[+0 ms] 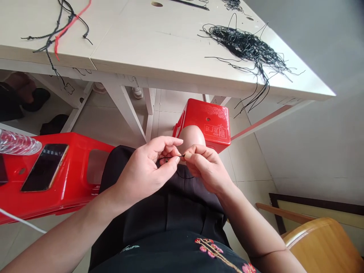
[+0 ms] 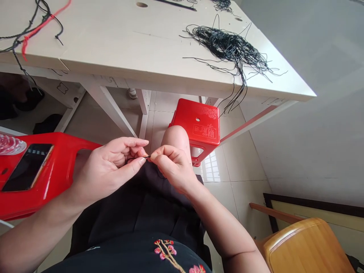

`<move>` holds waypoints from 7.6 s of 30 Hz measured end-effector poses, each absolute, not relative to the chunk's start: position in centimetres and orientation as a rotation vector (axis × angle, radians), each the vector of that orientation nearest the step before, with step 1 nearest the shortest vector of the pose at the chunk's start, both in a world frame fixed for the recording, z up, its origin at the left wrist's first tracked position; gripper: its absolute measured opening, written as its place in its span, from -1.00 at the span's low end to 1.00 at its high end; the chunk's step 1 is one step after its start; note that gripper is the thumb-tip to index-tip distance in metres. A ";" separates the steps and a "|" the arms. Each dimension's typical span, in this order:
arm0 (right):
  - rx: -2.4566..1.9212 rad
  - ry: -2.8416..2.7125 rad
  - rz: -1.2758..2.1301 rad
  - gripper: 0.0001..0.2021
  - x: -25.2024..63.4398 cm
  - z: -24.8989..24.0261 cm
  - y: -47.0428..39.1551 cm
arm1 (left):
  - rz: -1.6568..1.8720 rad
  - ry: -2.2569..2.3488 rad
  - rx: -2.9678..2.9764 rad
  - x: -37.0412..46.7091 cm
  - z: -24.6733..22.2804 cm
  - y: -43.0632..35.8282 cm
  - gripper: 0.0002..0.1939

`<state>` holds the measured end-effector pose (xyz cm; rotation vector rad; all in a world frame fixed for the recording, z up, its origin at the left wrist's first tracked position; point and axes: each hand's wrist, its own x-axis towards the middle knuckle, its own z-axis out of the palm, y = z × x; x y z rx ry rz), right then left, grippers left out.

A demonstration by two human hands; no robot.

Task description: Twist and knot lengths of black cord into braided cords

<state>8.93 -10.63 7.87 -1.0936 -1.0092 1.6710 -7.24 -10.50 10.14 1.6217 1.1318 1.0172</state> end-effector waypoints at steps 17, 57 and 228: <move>-1.128 -1.437 1.328 -0.87 9.6 8.4 -10.8 | 1.110 1.207 1.839 -7.5 9.5 -10.7 -0.76; -1.245 -1.691 1.109 -0.90 9.2 8.7 -11.3 | 1.150 1.184 2.313 -7.2 9.3 -10.2 -0.85; -1.198 -1.284 1.470 -0.79 12.0 7.3 -10.0 | 0.762 1.424 1.302 -13.0 10.7 -9.2 -0.82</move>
